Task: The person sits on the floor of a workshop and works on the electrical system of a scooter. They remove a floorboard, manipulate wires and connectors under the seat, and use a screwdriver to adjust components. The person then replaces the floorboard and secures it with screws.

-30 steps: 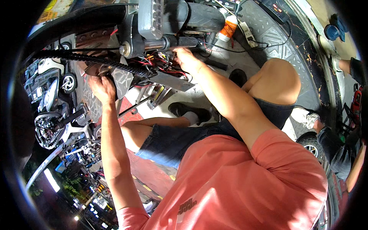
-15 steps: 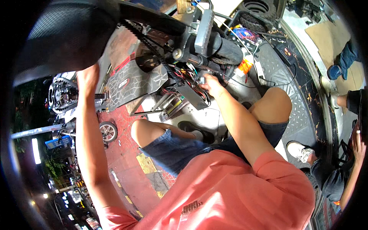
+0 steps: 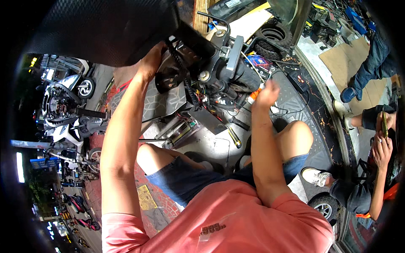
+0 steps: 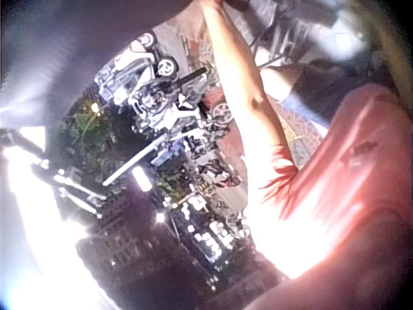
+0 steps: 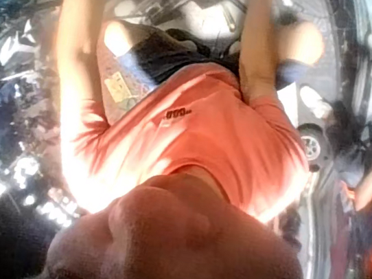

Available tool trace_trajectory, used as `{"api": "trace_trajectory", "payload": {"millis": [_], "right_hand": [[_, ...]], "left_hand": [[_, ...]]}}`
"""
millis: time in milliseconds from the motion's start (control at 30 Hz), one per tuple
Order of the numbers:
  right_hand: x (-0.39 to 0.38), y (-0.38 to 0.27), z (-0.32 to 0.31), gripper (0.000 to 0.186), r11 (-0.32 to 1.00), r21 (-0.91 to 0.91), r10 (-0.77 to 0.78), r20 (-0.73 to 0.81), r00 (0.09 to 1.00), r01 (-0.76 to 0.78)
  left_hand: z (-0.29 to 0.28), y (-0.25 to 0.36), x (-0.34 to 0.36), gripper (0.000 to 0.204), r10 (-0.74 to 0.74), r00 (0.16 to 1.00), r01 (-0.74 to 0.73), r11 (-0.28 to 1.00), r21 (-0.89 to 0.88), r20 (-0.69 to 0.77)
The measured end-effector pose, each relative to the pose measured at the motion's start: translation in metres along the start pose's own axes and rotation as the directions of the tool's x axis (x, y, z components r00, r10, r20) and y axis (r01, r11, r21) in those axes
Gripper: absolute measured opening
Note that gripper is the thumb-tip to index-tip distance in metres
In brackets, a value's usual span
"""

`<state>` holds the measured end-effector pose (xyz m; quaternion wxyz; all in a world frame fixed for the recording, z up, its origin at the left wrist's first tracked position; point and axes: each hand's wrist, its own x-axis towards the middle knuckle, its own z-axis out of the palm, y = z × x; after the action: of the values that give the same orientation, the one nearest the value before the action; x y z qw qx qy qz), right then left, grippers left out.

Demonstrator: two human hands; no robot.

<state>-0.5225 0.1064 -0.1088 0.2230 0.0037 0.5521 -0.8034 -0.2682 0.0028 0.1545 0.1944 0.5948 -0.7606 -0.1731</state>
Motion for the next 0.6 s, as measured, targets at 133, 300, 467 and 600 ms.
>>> {"api": "trace_trajectory", "payload": {"millis": [133,300,467,600], "right_hand": [[-0.064,-0.160,0.073,0.020,0.788,0.248,-0.596,0.539,0.596,0.564],[-0.132,-0.196,0.155,0.033,0.823,0.142,-0.375,0.863,0.338,0.550],[-0.114,-0.145,0.212,0.032,-0.211,0.159,-0.815,0.517,-0.263,0.964],[-0.109,-0.142,0.224,0.028,-0.065,0.242,-0.749,0.629,-0.207,0.968]], "left_hand": [[0.004,-0.030,0.017,0.046,0.020,0.996,-0.011,0.996,-0.094,0.089],[0.006,-0.032,0.020,0.055,0.065,0.994,-0.045,0.976,-0.212,0.091],[0.031,-0.087,0.059,0.060,0.206,0.978,-0.207,0.978,-0.028,-0.026],[0.028,-0.099,0.052,0.077,-0.014,0.999,0.001,0.963,-0.269,-0.046]]}}
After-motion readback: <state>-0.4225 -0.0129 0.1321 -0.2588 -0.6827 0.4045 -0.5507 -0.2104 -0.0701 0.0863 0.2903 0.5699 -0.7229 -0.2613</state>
